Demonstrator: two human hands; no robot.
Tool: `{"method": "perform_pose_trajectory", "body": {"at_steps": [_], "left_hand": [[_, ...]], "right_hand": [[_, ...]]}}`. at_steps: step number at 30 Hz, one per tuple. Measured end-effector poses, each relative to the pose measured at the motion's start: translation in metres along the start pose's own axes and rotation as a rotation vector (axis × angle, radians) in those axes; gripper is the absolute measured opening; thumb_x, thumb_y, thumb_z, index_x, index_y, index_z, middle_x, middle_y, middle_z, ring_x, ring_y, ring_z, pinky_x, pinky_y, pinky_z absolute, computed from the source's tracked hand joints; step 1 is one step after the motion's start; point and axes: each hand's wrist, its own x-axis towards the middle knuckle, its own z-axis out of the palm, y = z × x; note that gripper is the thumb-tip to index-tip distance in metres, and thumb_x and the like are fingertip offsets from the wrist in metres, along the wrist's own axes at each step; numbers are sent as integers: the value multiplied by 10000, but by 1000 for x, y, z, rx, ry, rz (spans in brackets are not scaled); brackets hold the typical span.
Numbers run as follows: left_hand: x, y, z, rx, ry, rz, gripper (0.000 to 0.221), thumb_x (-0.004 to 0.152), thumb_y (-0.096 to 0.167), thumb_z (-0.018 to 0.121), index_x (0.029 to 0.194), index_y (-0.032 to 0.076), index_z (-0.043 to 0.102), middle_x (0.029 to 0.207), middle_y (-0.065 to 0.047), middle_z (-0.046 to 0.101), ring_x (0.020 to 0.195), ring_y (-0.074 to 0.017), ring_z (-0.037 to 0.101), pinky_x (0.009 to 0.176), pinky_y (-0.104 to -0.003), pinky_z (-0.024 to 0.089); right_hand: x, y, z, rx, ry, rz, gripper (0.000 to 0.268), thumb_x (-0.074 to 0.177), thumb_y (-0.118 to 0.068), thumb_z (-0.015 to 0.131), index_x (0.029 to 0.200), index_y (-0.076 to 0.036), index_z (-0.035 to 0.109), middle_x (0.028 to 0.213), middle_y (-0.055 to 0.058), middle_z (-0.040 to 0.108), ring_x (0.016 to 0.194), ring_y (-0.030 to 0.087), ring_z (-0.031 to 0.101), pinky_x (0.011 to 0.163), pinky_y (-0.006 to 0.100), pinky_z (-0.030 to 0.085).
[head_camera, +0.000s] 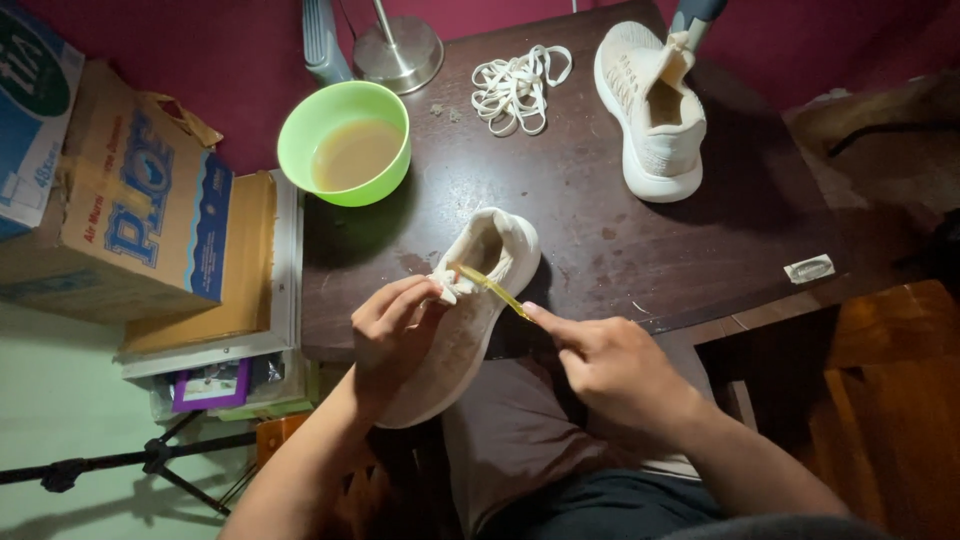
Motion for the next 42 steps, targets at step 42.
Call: {"method": "perform_pose_trajectory", "body": {"at_steps": [42], "left_hand": [[6, 5, 1, -54, -19, 35, 100, 844, 15, 803, 925, 53, 758, 842, -124, 739, 708, -294, 738, 657, -379, 624]], "right_hand": [[33, 63, 17, -680, 731, -362, 659, 893, -44, 547, 1450, -383, 637, 642, -21, 432, 478, 216, 549, 513, 379, 580]]}}
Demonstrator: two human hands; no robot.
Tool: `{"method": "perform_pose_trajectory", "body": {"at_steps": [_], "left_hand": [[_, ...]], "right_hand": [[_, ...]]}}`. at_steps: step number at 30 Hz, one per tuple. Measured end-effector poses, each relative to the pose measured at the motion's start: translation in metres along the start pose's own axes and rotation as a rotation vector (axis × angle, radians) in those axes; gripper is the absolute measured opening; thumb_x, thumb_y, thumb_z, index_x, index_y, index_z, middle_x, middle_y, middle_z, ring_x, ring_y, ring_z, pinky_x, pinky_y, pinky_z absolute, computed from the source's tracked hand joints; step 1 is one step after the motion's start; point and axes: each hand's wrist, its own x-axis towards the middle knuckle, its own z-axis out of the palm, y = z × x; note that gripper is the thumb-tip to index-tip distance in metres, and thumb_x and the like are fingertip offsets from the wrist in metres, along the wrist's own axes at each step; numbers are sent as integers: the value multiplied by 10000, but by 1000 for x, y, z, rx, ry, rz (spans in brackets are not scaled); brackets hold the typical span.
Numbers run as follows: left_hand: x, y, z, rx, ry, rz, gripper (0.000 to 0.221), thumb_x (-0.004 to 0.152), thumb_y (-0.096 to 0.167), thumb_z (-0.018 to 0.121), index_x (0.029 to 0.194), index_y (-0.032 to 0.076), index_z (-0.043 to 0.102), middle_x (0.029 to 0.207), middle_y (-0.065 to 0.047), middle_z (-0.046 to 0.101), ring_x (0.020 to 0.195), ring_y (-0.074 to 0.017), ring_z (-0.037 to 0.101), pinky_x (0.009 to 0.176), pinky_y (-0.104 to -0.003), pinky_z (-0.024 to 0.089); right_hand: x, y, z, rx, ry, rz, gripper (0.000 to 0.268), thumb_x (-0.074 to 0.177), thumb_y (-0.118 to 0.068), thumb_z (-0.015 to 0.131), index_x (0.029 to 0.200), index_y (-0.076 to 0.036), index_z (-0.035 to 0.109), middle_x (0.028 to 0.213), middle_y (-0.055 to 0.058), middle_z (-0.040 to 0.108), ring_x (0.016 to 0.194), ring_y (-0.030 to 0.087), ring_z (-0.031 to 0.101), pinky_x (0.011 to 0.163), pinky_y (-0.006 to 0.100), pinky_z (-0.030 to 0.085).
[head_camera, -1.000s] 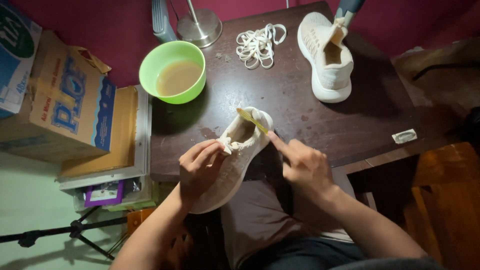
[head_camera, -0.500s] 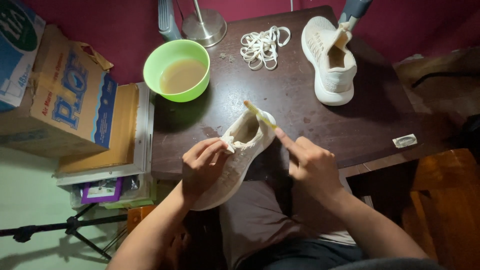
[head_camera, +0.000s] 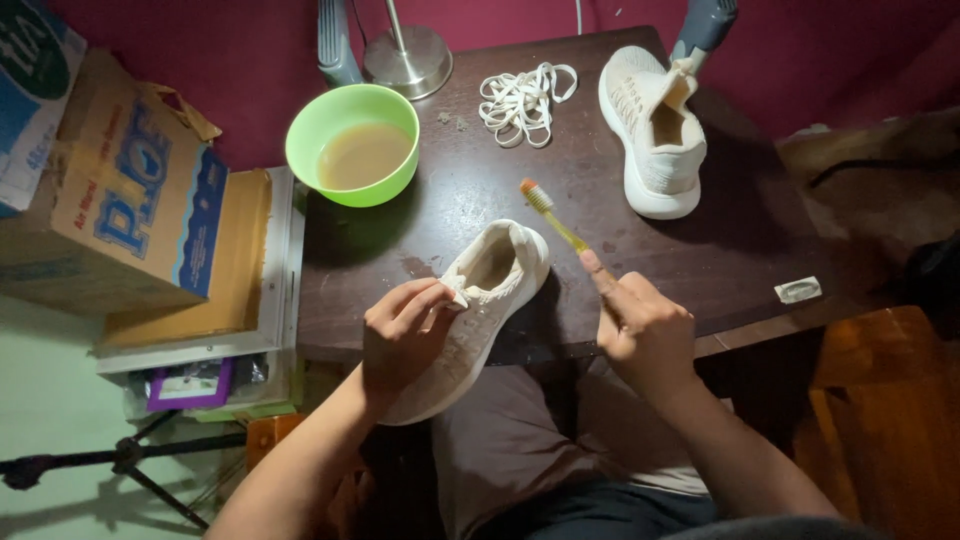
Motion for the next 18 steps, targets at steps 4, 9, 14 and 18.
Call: {"method": "perform_pose_trajectory", "body": {"at_steps": [4, 9, 14, 18], "left_hand": [[-2, -2, 3, -21, 24, 7, 62, 878, 92, 787, 928, 86, 752, 850, -85, 733, 704, -264, 729, 656, -356, 614], [-7, -3, 6, -34, 47, 23, 60, 878, 76, 779, 932, 84, 753, 847, -106, 734, 686, -268, 729, 662, -361, 626], [-10, -9, 8, -18, 4, -29, 133, 891, 210, 788, 990, 137, 739, 868, -3, 713, 721, -184, 713, 705, -286, 595], [-11, -7, 9, -11, -5, -55, 174, 877, 222, 800, 1013, 131, 742, 877, -35, 714, 736, -206, 719, 698, -321, 604]], "right_hand": [[-12, 31, 24, 180, -37, -53, 432, 859, -84, 593, 1196, -304, 750, 624, 29, 474, 529, 284, 582, 502, 384, 523], [6, 19, -12, 344, 55, -31, 405, 953, -46, 586, 1281, -197, 767, 575, 68, 418, 542, 286, 522, 547, 248, 449], [7, 31, -16, 89, 54, -182, 515, 941, 39, 568, 1419, -114, 683, 589, 39, 463, 538, 226, 553, 546, 292, 489], [3, 0, -36, 383, -158, 12, 199, 792, -53, 661, 931, -147, 768, 553, 87, 508, 553, 310, 605, 503, 368, 477]]}}
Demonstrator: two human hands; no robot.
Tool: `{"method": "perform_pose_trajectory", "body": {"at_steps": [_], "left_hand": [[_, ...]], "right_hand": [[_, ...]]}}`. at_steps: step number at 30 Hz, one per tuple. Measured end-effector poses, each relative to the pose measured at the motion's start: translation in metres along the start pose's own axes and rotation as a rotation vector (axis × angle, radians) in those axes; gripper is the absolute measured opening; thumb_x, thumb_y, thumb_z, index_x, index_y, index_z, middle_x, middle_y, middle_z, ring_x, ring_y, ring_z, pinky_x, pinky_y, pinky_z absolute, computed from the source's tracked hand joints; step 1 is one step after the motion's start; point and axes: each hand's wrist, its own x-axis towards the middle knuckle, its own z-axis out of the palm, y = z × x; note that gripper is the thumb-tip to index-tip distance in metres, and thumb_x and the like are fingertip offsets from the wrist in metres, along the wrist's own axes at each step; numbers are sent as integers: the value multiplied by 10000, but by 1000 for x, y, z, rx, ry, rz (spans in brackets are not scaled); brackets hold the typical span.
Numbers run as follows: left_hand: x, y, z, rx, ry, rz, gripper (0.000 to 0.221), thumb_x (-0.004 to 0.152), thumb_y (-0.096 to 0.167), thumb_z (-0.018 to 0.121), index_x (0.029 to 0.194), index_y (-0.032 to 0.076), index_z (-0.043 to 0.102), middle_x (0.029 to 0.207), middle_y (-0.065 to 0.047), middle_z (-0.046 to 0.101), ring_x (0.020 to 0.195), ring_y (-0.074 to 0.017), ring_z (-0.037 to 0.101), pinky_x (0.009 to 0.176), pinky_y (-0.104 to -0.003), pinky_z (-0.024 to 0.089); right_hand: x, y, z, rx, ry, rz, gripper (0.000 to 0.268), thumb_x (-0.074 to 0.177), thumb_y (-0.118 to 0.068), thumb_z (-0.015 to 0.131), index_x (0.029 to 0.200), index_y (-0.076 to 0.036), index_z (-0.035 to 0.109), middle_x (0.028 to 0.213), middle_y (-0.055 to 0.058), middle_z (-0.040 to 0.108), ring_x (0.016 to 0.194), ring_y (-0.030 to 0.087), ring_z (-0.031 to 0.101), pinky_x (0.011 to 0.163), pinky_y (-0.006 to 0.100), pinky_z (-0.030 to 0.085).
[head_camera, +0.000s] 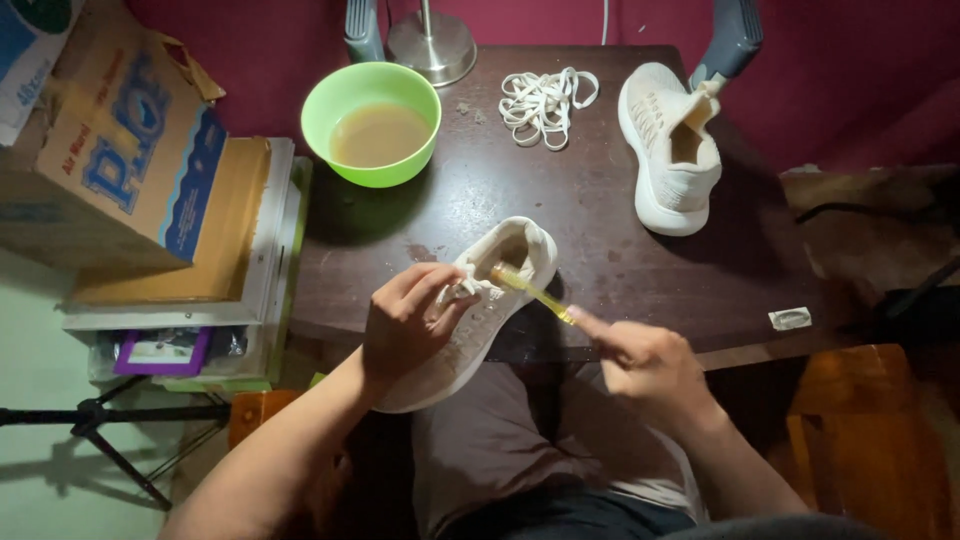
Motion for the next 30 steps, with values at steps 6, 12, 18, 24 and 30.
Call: {"method": "perform_pose_trajectory", "body": {"at_steps": [6, 12, 18, 24, 30], "left_hand": [[3, 4, -1, 53, -43, -124, 404, 823, 270, 840, 1164, 100, 705, 931, -97, 651, 851, -304, 695, 783, -424, 594], [11, 22, -9, 150, -172, -380, 759, 636, 599, 878, 1206, 144, 667, 946, -88, 646, 833, -348, 703, 797, -477, 589], [1, 15, 2, 267, -349, -385, 757, 779, 820, 542, 1208, 200, 610, 1025, -67, 644, 785, -323, 690, 473, -519, 543], [2, 18, 2, 196, -168, -364, 669, 652, 563, 902, 1150, 169, 695, 894, -42, 642, 784, -283, 721, 747, -404, 596], [-1, 14, 7, 268, -147, -281, 689, 646, 616, 890, 1144, 183, 689, 897, -30, 636, 768, -264, 718, 729, -380, 603]], "right_hand": [[5, 4, -9, -196, -50, 47, 584, 889, -78, 614, 1415, -327, 662, 617, 64, 600, 618, 293, 668, 602, 446, 554], [-3, -15, -6, -393, -173, 178, 475, 858, -285, 642, 1251, -547, 692, 696, -84, 702, 661, 200, 721, 690, 391, 625], [15, -55, -35, -326, -663, 178, 744, 756, -310, 501, 1479, -485, 506, 814, 0, 776, 634, 270, 697, 593, 458, 520], [49, -63, -43, -565, -650, 231, 598, 829, -274, 523, 1352, -561, 564, 753, 35, 743, 731, 299, 769, 753, 444, 625], [103, -76, -67, -163, -785, 125, 388, 798, -169, 565, 1086, -326, 771, 793, 156, 780, 825, 470, 727, 792, 574, 574]]}}
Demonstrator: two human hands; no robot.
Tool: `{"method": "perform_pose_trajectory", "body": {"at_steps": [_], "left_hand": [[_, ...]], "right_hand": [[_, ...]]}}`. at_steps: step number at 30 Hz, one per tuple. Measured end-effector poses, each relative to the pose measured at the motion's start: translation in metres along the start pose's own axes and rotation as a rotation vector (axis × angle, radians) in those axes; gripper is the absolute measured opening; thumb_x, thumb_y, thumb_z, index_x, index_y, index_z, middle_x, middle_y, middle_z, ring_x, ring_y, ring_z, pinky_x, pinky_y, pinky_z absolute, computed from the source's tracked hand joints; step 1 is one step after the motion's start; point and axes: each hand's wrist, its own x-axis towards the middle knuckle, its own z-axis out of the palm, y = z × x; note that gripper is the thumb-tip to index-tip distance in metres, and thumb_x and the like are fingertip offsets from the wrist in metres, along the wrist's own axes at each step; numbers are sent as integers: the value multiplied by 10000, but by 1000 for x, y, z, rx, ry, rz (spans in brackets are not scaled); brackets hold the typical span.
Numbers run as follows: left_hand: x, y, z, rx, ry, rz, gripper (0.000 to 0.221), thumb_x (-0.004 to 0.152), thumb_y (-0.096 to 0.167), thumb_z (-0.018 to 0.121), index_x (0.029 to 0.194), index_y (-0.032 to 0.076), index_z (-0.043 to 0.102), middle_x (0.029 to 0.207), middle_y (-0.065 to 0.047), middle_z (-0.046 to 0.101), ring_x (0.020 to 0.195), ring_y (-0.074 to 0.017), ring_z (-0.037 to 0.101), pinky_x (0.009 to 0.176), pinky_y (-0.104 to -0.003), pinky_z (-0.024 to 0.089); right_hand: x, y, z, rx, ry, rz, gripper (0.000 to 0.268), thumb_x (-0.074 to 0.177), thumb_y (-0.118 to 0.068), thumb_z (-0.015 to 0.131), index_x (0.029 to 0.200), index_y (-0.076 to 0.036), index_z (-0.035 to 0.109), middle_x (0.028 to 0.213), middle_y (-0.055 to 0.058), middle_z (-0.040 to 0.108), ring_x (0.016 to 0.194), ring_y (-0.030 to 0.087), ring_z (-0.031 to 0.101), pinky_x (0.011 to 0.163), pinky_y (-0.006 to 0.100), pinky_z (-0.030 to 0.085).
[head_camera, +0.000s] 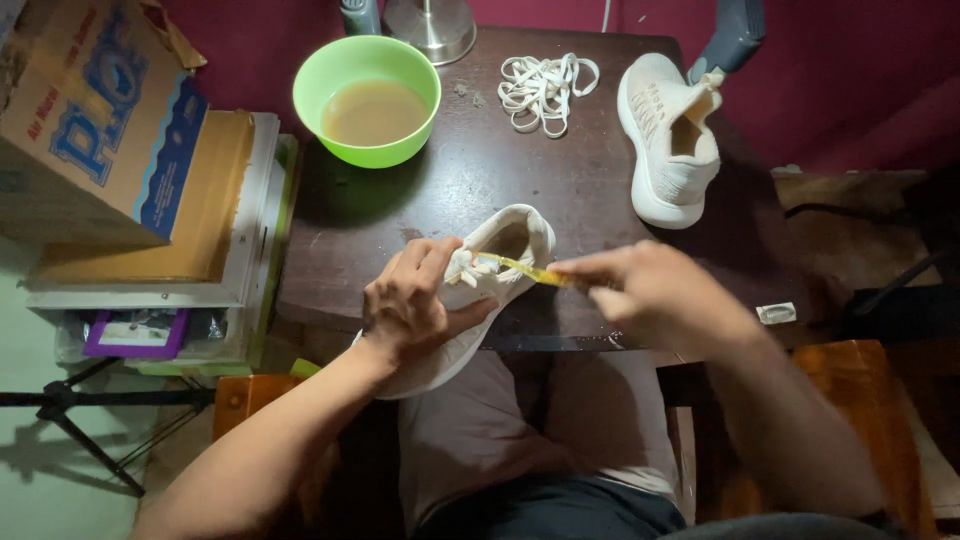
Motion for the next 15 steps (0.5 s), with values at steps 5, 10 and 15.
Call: {"method": "perform_pose_trajectory", "body": {"at_steps": [5, 10, 15], "left_hand": [[1, 10, -7, 94, -96, 34, 801, 563, 613, 889, 1220, 220, 652, 976, -12, 622, 774, -249, 707, 671, -380, 600], [0, 3, -4, 83, -125, 52, 877, 524, 609, 894, 1270, 240, 618, 1014, -5, 607, 802, -267, 711, 681, -396, 597], [1, 1, -6, 74, -162, 52, 895, 520, 642, 873, 1292, 284, 597, 1034, 39, 605, 832, -236, 719, 705, -363, 598]], "right_hand": [[40, 1, -33, -22, -203, -71, 213, 856, -201, 546, 734, -141, 711, 623, 96, 696, 671, 308, 673, 752, 435, 549], [76, 4, -39, 11, -289, -177, 215, 839, -160, 554, 838, -131, 768, 612, 81, 709, 641, 271, 657, 705, 408, 528], [78, 12, -61, 140, -339, -149, 381, 859, -96, 547, 1068, -147, 861, 616, 66, 758, 580, 175, 576, 610, 324, 480]]}}
